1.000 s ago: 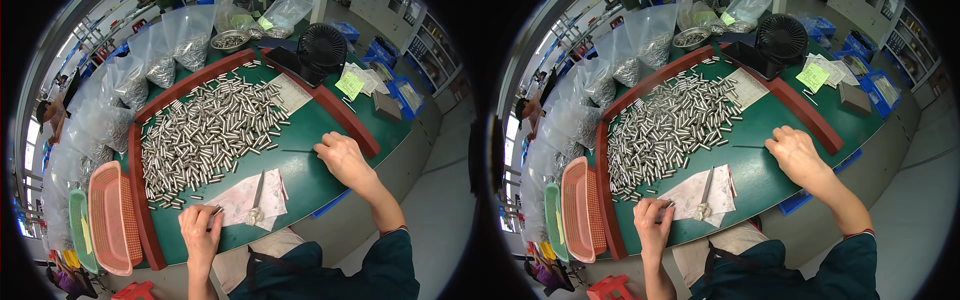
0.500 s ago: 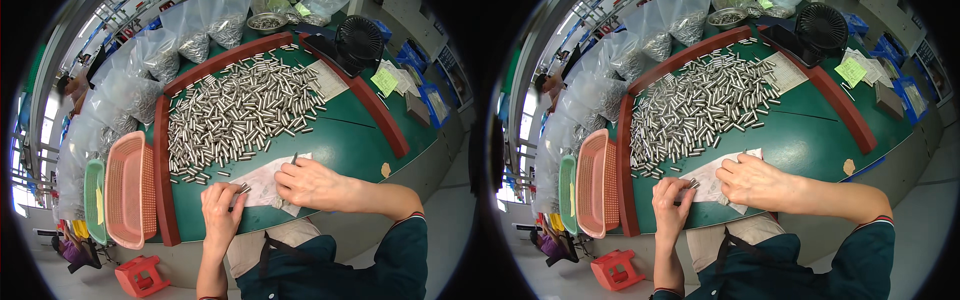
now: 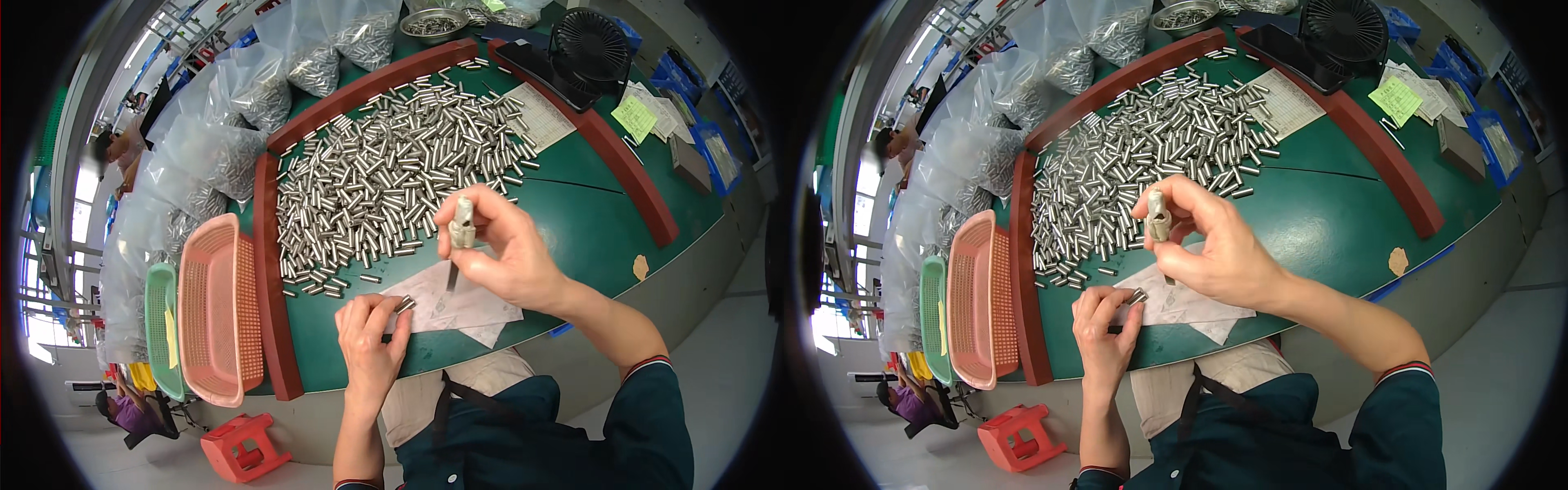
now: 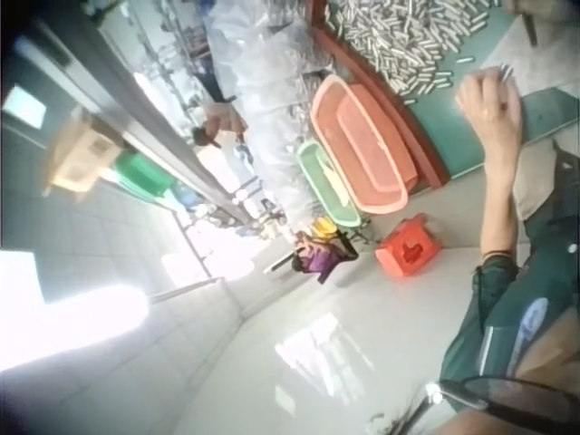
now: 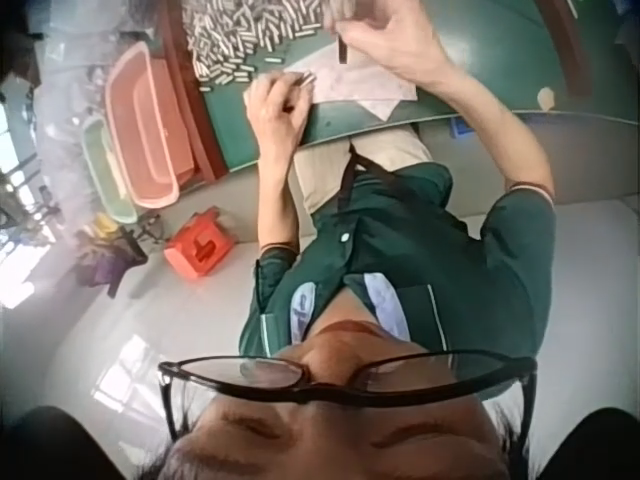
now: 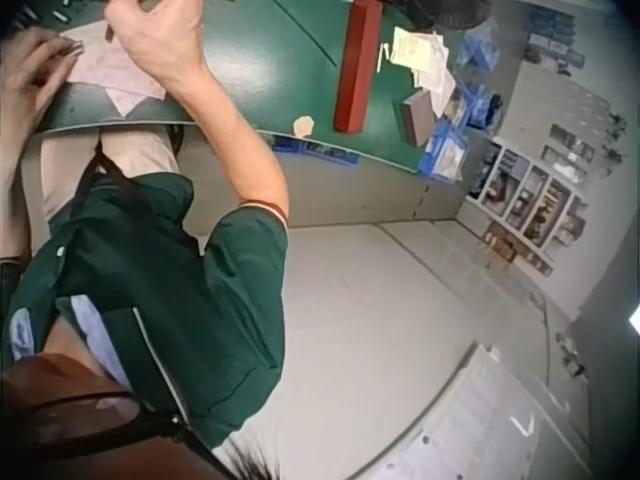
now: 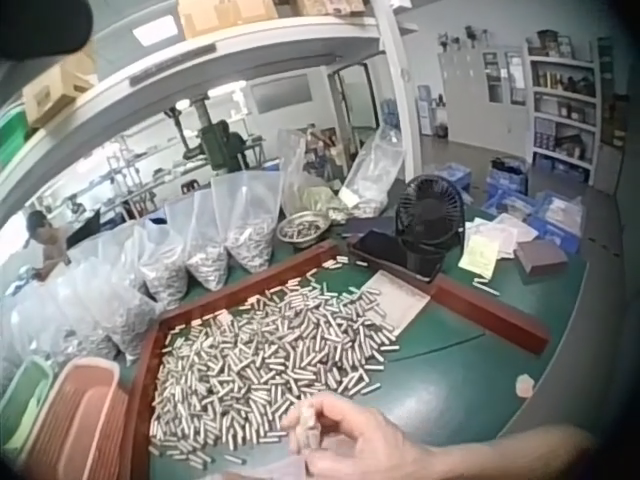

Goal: Manually inspecting small metal pins or cylinders on a workbench and sorting them into bins.

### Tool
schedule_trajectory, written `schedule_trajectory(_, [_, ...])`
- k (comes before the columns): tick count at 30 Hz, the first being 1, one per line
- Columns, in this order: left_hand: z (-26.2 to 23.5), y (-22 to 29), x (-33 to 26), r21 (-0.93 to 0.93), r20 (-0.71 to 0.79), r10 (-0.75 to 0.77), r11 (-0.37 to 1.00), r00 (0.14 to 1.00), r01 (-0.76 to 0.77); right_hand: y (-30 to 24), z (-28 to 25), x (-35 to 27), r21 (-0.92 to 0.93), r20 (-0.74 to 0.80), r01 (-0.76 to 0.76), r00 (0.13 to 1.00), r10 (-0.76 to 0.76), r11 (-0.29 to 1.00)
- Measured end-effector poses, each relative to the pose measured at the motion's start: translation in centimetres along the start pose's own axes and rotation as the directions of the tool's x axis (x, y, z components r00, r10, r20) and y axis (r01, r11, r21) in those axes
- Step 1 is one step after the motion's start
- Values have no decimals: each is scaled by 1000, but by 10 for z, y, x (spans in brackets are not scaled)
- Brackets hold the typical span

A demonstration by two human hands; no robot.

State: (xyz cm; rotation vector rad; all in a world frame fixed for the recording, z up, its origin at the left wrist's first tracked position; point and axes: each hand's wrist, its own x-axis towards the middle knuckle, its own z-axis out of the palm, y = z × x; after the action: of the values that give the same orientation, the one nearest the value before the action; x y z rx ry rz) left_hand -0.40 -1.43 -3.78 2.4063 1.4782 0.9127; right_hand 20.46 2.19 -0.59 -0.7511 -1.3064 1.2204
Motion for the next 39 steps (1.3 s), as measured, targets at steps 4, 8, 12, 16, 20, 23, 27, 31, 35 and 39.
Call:
schedule_trajectory(4, [2,3,-1,-13,-16,-2,1000,1000,2,23,16,-5,236,4,-119,993,121,964])
schedule_trajectory(8, [4,-2,-7,-26,-35,-9,1000,999,9,19,23,-4,350,116,-253,967,226,902])
schedule_trajectory(12, [6,-5,-7,-45,-32,-25,999,999,23,15,33,7,404,0,-120,991,131,907])
schedule_trajectory(16, [5,-3,-7,-65,-26,-50,997,998,48,21,40,12,524,157,-276,961,227,806])
schedule_trajectory(20, [5,-2,-7,-75,-14,-70,995,997,69,29,47,3,484,-2,-191,976,220,854])
schedule_trajectory(23, [5,-2,-7,-82,-5,-73,994,997,73,31,48,2,479,-66,-164,973,221,862])
schedule_trajectory(27, [6,-3,-8,-91,-2,-107,990,994,106,34,51,3,494,-111,-149,966,233,857])
schedule_trajectory(31, [5,-4,-9,-96,9,-125,987,992,125,35,52,3,456,-156,-117,966,208,883])
schedule_trajectory(35, [5,-4,-8,-96,6,-128,987,992,128,36,53,3,471,-162,-100,967,197,877])
schedule_trajectory(39, [5,-5,-8,-111,-3,-112,988,994,111,36,56,2,463,-157,-93,970,185,881])
